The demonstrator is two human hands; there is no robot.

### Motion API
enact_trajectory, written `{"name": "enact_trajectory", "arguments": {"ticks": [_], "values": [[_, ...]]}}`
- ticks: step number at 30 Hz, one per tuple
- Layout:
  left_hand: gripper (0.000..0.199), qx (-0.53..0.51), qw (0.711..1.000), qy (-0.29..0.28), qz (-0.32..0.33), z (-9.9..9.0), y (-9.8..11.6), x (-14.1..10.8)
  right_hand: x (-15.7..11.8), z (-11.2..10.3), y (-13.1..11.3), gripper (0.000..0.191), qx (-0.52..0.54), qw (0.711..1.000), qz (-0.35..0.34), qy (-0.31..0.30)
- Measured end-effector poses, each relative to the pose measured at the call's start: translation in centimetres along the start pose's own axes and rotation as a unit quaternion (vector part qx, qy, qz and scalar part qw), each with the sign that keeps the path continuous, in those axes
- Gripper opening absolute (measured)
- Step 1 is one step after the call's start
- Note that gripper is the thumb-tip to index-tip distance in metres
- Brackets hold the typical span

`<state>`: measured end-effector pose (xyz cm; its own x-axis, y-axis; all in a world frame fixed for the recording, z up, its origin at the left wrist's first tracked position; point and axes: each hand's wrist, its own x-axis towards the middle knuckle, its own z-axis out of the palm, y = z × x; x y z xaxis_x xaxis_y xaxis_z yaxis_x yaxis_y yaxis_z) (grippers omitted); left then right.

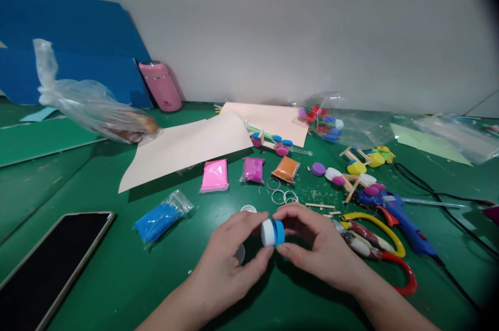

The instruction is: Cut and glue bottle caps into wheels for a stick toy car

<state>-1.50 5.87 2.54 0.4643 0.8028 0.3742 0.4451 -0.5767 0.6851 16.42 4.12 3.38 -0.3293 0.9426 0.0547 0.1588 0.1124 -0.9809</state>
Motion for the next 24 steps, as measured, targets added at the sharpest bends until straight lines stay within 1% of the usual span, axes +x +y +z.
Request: {"name": "enact_trajectory", "arguments": {"ticks": [4, 10, 14, 20, 24], "values": [[0.035, -0.006, 1.0, -0.015, 0.012, -0.18, 0.05, 0.02, 0.05, -0.13, 0.01, 0.031, -0.029, 1.0, -0.008, 0.004], [0.037, -0.03, 0.999, -0.028, 0.019, -0.24, -0.1, -0.11, -0.06, -0.35, 0.14, 0.032, -0.043, 0.999, -0.023, 0.007], [0.038, -0.046, 0.998, -0.051, 0.014, -0.23, -0.2, -0.24, -0.05, -0.5, 0.29, 0.033, -0.052, 0.998, -0.036, 0.012], [0.037, -0.056, 0.996, -0.066, 0.0, -0.4, -0.05, -0.16, -0.01, -0.55, 0.09, 0.034, -0.095, 0.994, -0.058, 0.011], [0.037, -0.059, 0.996, -0.067, -0.01, -0.54, 0.11, -0.04, 0.02, -0.4, 0.16, 0.036, -0.079, 0.996, -0.044, 0.013]]}}
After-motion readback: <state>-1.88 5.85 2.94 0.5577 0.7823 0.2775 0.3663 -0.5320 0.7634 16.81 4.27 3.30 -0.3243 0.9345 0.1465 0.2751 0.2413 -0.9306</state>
